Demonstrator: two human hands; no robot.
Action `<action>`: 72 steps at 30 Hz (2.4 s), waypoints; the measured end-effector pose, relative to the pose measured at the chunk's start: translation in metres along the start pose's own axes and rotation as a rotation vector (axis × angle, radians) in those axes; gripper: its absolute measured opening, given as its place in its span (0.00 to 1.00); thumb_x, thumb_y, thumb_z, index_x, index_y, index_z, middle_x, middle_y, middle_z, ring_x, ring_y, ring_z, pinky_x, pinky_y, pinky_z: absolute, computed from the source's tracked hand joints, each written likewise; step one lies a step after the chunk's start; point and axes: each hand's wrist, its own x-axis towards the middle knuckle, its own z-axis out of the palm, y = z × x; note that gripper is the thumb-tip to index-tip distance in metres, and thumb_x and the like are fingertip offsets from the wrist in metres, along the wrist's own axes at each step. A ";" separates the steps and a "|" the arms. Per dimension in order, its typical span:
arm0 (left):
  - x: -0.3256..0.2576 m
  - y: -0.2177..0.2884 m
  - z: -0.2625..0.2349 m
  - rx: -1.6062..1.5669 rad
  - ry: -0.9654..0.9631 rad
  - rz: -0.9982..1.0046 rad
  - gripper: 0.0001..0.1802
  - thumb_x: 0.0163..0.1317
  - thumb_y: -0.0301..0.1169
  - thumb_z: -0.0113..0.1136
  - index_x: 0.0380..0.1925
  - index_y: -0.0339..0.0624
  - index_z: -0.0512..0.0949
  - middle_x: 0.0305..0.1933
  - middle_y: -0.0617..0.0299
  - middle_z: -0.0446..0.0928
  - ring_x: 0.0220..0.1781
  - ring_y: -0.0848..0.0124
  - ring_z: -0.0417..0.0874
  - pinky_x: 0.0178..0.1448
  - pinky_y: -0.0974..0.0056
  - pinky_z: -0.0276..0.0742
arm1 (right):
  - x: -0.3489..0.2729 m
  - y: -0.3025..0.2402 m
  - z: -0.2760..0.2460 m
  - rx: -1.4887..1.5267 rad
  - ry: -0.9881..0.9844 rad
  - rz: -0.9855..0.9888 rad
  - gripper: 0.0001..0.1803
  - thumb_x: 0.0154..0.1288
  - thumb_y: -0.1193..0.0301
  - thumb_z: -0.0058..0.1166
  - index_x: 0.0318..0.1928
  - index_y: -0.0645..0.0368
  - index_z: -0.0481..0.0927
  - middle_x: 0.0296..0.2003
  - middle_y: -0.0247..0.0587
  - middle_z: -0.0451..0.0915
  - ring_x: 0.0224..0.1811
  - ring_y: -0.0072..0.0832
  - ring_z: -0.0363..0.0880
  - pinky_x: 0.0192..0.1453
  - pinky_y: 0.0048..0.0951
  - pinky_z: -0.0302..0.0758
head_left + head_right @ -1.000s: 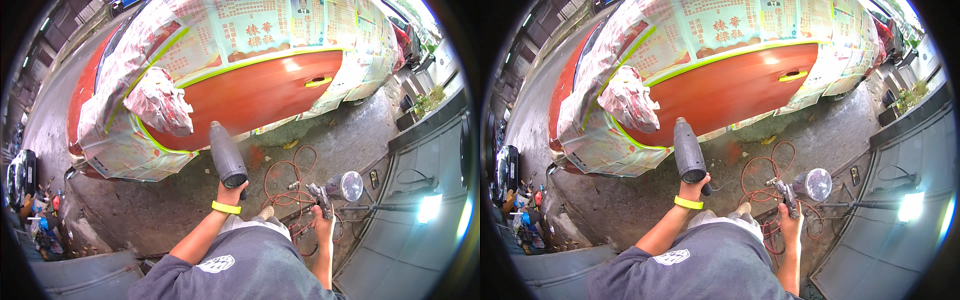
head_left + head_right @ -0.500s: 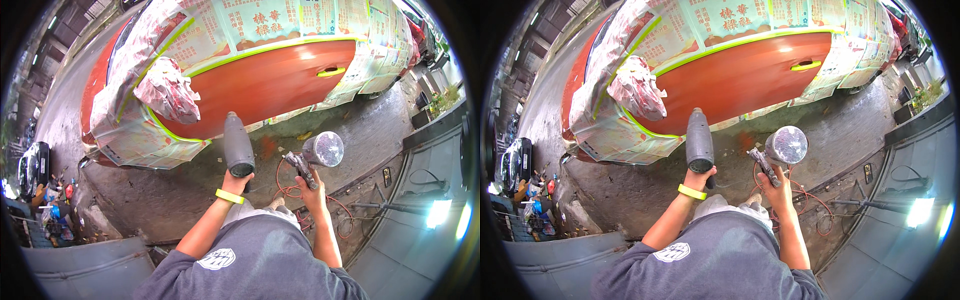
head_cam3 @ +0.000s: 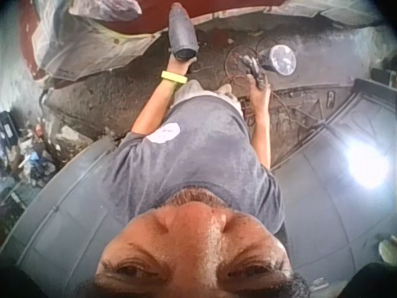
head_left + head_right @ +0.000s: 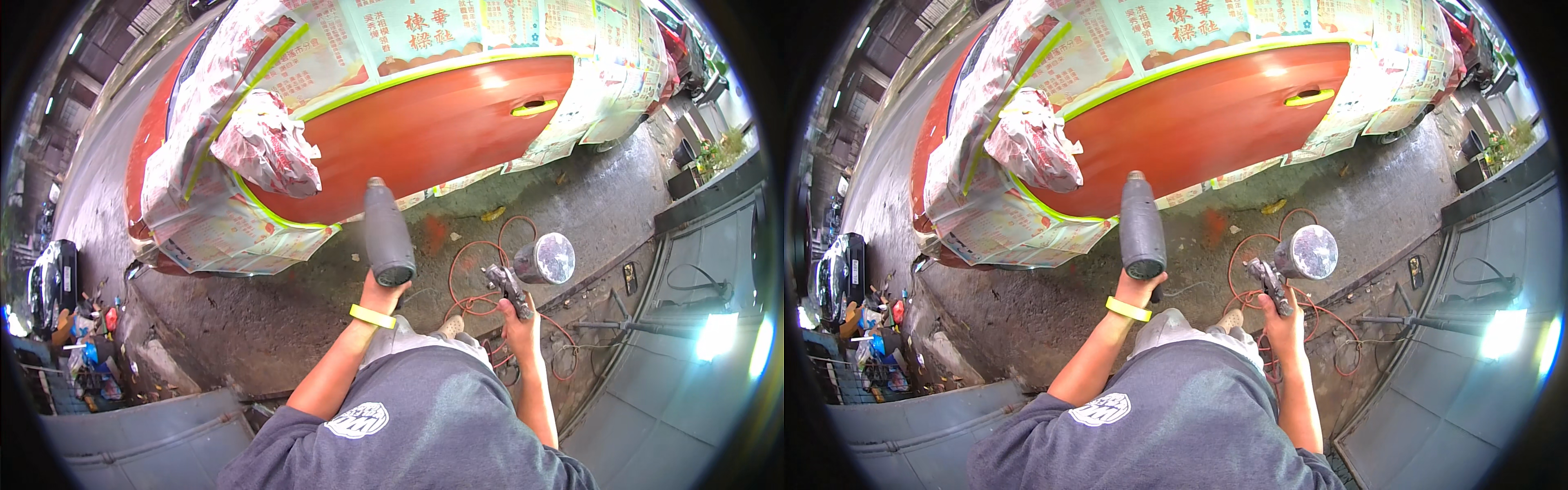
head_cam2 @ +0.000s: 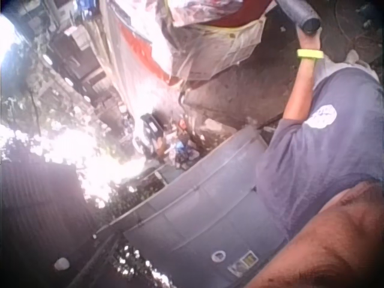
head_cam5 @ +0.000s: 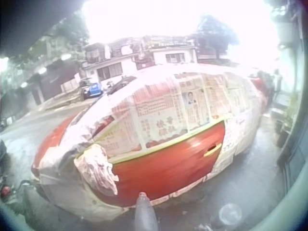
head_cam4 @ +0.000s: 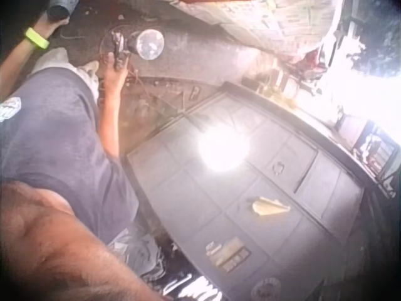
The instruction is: The person uses a spray gun to apply red paint to a car door while simultaneously using a heat gun to dry the surface. The car is masked with paper and tape to protect adjacent areas. The person repeatedly sprays and heats the same section of the door throughout the clip.
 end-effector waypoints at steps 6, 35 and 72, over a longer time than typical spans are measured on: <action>-0.005 0.025 0.009 0.080 -0.055 0.111 0.25 0.54 0.23 0.76 0.52 0.37 0.78 0.49 0.57 0.83 0.52 0.65 0.84 0.59 0.60 0.79 | 0.005 -0.018 0.010 0.007 0.019 -0.041 0.29 0.69 0.52 0.65 0.60 0.61 0.77 0.21 0.35 0.77 0.16 0.21 0.72 0.23 0.30 0.69; -0.029 0.006 0.020 -0.076 -0.002 -0.134 0.18 0.55 0.14 0.65 0.47 0.37 0.78 0.44 0.61 0.79 0.46 0.69 0.83 0.55 0.63 0.80 | 0.021 0.001 0.004 -0.052 -0.054 -0.069 0.32 0.68 0.50 0.63 0.60 0.62 0.77 0.52 0.61 0.83 0.57 0.55 0.82 0.58 0.44 0.77; -0.066 -0.069 -0.087 -0.036 0.027 -0.208 0.12 0.60 0.27 0.74 0.41 0.40 0.82 0.39 0.64 0.83 0.42 0.73 0.82 0.48 0.62 0.79 | 0.079 -0.091 0.189 -0.129 -0.221 -0.235 0.26 0.69 0.56 0.63 0.59 0.58 0.77 0.44 0.61 0.85 0.48 0.58 0.84 0.49 0.46 0.79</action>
